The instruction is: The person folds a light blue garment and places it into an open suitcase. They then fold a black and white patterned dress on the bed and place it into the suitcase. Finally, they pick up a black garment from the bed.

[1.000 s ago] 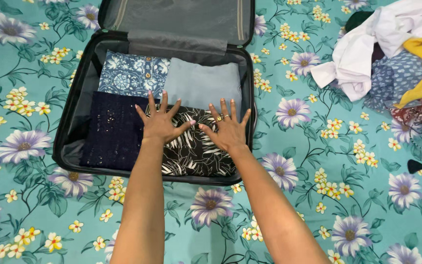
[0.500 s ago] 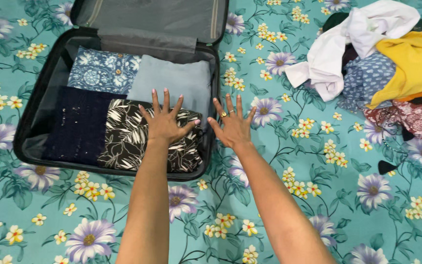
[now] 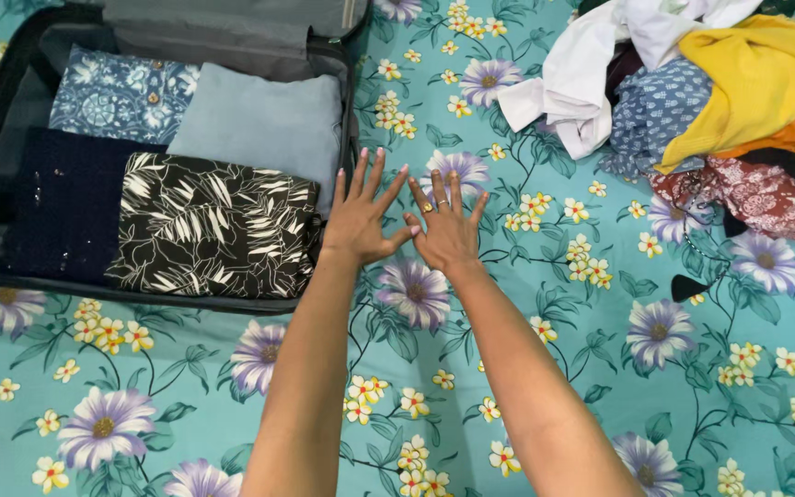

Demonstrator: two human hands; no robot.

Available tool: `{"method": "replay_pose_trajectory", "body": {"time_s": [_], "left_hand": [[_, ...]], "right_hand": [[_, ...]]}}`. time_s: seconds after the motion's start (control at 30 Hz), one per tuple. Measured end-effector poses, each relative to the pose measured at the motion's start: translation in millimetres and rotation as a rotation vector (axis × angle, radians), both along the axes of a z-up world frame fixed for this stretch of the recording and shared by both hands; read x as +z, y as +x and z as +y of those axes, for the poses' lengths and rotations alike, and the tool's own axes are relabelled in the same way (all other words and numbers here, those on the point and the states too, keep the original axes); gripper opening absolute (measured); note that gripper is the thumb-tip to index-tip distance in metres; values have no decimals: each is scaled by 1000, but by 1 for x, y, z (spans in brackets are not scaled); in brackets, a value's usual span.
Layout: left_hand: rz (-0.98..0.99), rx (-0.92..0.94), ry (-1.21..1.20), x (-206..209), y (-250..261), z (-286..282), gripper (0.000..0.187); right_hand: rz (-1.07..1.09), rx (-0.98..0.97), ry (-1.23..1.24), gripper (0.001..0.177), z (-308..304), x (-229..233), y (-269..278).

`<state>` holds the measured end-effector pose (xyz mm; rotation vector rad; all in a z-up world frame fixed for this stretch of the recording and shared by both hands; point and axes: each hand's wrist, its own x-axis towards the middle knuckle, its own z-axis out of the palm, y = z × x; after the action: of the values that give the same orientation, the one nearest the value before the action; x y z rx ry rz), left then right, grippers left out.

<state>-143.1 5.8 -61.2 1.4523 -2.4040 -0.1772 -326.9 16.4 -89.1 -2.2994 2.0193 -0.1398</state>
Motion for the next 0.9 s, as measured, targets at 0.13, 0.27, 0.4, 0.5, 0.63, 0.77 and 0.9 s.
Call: {"method": "replay_pose_trajectory", "body": {"time_s": [0.13, 0.27, 0.4, 0.5, 0.63, 0.77, 0.9], "left_hand": [[26, 16, 6, -10, -22, -11, 97], [15, 50, 54, -9, -37, -13, 93], [-62, 61, 99, -2, -53, -4, 84], [-41, 97, 167, 13, -72, 2, 77], [17, 116, 237, 18, -100, 17, 81], [-4, 184, 232, 9, -135, 22, 83], [28, 240, 222, -7, -170, 29, 76]], "right_hand": [[-7, -65, 7, 66, 4, 1, -30], [5, -144, 7, 70, 14, 13, -59], [-55, -287, 140, 72, 26, 27, -83], [-94, -330, 112, 74, 31, 32, -97], [-80, -312, 120, 74, 41, 22, -119], [-48, -228, 118, 76, 46, 18, -149], [-88, -211, 137, 79, 46, 15, -179]]}}
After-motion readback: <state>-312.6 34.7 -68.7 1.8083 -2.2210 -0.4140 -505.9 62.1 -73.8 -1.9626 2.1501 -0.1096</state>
